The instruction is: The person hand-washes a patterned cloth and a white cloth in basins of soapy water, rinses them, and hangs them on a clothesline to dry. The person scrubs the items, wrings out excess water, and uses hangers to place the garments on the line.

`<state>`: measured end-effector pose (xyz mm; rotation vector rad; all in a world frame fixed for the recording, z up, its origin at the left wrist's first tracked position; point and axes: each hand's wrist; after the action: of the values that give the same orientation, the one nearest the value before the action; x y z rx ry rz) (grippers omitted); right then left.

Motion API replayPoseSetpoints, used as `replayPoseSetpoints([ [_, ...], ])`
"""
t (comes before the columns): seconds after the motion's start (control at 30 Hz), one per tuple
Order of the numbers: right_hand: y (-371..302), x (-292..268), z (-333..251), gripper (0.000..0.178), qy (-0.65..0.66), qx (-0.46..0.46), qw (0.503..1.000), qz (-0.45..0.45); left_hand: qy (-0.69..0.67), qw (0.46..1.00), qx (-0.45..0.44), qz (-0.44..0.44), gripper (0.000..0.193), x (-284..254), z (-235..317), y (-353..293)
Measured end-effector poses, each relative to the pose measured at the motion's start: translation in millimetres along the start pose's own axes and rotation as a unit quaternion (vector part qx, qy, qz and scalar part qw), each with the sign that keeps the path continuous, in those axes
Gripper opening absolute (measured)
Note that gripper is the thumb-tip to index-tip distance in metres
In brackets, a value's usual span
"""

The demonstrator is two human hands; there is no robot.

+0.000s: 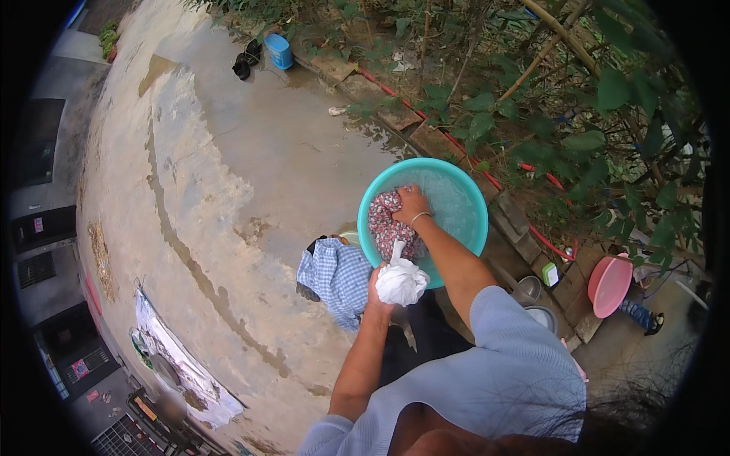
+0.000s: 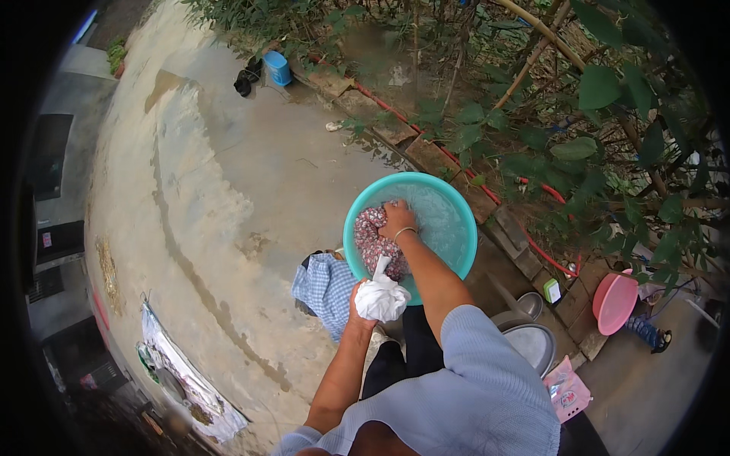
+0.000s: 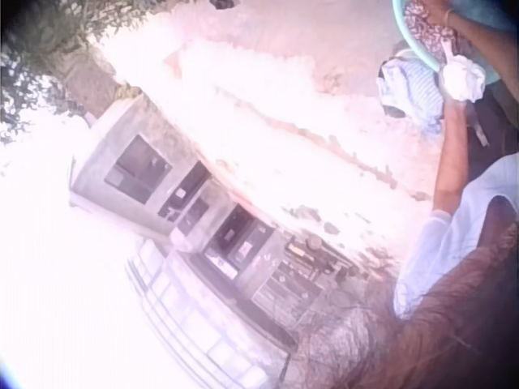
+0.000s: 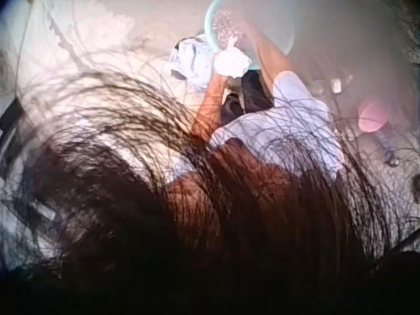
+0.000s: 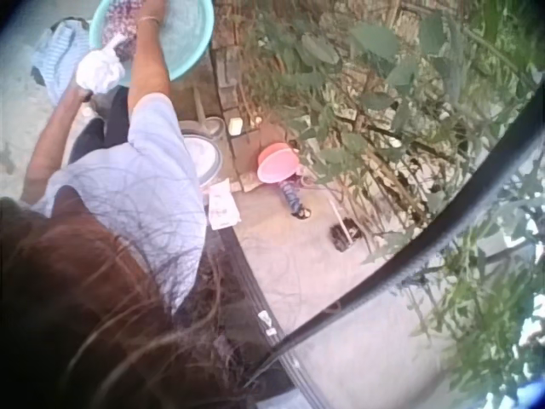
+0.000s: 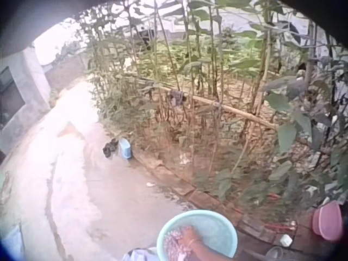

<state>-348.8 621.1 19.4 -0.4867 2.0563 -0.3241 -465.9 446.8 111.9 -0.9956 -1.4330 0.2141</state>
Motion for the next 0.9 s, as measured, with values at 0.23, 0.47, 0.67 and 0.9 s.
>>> replayPoseSetpoints([
  [0.23, -75, -39, 7, 0.035, 0.276, -0.056, 0.952, 0.123, -0.037, 0.999, -0.001, -0.036, 0.035, -10, -6, -2],
  [0.47, -185, -115, -58, 0.026, 0.382, -0.085, 0.891, 0.231, -0.01, 0.997, -0.05, -0.063, 0.04, 66, -16, -17],
  [0.67, -229, -169, -75, 0.039, 0.426, -0.169, 0.865, 0.206, 0.247, 0.956, 0.049, -0.151, 0.049, 131, -31, -33],
  [0.9, -240, -206, -79, 0.065, 0.8, -0.124, 0.586, -0.027, 0.339, 0.931, 0.095, -0.097, 0.042, 163, -36, -80],
])
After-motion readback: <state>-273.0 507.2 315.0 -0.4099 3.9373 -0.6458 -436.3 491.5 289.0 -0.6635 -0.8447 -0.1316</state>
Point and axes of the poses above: each hand's wrist, its own y-axis towards the middle knuckle, its own x-axis out of the palm, z = x × y, and after that the axes turned 4 degrees about -x, right-handed
